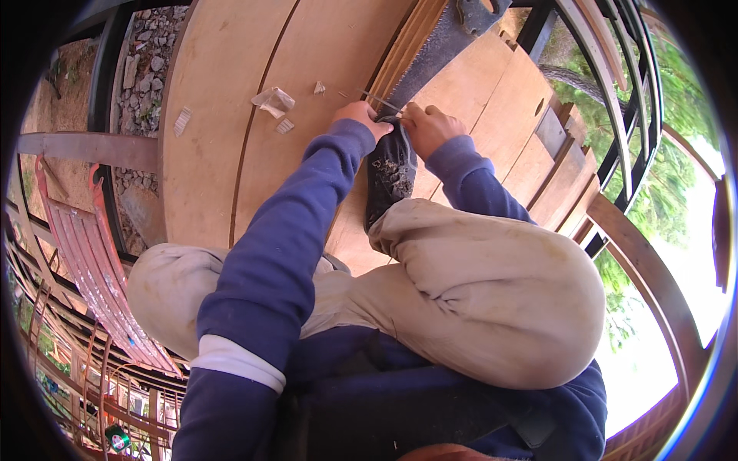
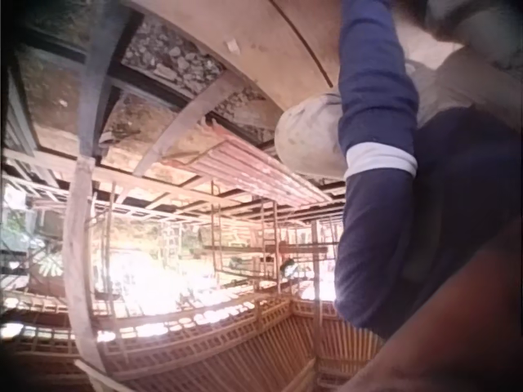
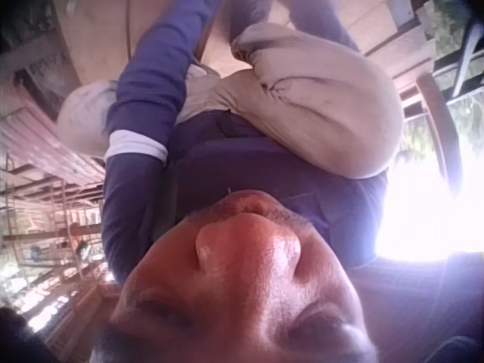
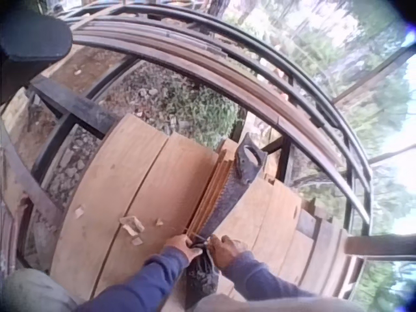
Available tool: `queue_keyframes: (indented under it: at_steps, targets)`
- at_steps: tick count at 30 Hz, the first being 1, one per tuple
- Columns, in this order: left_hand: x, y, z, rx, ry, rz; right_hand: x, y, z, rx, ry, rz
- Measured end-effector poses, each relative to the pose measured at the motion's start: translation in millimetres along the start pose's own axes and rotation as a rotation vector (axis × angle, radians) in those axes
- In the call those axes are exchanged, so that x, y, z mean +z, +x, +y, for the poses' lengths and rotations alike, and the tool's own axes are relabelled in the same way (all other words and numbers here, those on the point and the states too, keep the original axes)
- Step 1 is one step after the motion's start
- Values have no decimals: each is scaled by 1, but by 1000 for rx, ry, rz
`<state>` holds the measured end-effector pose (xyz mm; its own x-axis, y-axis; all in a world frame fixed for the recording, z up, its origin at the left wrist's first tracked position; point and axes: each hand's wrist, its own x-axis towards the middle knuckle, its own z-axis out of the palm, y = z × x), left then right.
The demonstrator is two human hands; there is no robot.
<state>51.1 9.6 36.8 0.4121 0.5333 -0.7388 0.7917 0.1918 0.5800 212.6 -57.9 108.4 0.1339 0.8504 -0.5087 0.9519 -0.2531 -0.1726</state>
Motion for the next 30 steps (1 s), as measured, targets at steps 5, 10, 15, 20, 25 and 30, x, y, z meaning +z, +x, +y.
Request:
queue_keyframes:
  at_steps: [5, 10, 15, 20, 25, 30]
  targets:
    - [-1, 0, -2, -8, -5, 10, -20, -8, -4, -23, 87, 172]
    - [-5, -3, 1, -17, -43, 23, -18, -46, 12, 13, 70, 141]
    - [-2, -8, 1, -60, -83, 3, -18, -55, 8, 34, 28, 67]
    - [-2, -7, -2, -66, -68, 4, -12, -49, 6, 49, 38, 26]
    - [-2, -1, 4, -35, -42, 34, -14, -24, 9, 32, 29, -29]
    - [1, 0, -6, -16, -46, 21, 2, 0, -4, -20, -24, -20]
